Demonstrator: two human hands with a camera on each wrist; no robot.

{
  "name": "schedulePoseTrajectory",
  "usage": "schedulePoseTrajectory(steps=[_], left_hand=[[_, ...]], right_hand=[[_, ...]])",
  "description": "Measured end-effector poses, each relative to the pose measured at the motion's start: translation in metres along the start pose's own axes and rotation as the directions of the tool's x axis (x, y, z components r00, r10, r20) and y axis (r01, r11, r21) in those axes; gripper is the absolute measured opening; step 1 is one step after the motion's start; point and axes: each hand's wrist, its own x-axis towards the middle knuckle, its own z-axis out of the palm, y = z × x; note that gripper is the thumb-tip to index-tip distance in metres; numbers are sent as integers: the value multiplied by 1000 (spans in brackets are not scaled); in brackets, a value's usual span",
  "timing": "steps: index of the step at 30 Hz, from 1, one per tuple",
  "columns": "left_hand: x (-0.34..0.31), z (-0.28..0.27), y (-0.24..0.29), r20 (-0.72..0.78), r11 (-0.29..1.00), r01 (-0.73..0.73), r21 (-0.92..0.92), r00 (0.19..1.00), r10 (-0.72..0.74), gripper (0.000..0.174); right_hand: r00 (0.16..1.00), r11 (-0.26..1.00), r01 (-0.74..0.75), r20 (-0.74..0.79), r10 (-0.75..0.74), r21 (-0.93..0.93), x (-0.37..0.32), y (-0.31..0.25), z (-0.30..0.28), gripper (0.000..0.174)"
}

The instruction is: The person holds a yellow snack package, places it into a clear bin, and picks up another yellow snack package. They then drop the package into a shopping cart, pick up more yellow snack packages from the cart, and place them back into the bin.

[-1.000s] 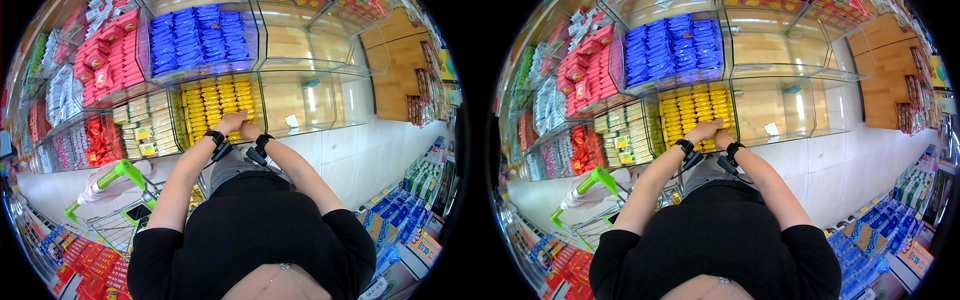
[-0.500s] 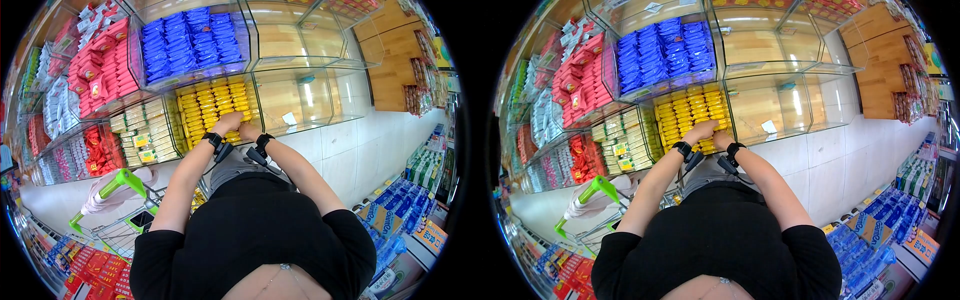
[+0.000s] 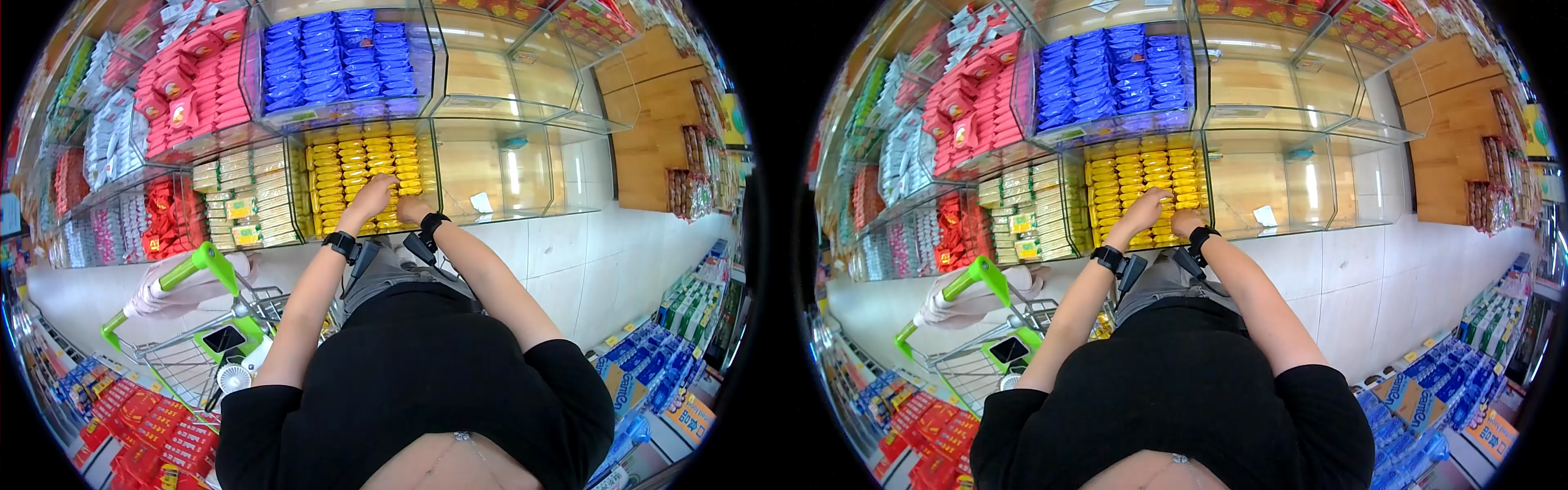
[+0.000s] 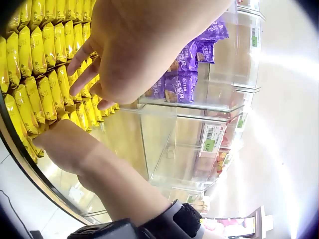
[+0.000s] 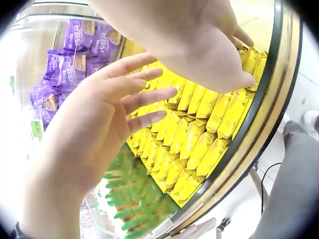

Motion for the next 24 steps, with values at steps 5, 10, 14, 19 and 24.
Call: schedulePoseTrajectory(steps=[5,10,14,19,24], left_hand=[[-19,8,-4,-135,995,-79,-69,988,69,32],[-49,5,5,-208,996,-26,-88,978,7,29],[-75,9,3,-268,979,26,-201,960,-81,29],[-118,12,28,-350,972,57,-229,926,-137,29],[-155,28,45,-404,953,8,-302,905,-136,27]], right_hand=[[999,998,-22,25,20,58,-8,-1,-10,23],[987,984,98,-138,-77,150,-12,4,-9,20],[966,946,198,-217,-143,256,-40,0,-24,23],[896,850,408,-325,-303,332,-92,-5,-34,34],[794,642,591,-491,-358,488,-137,-16,-26,29]])
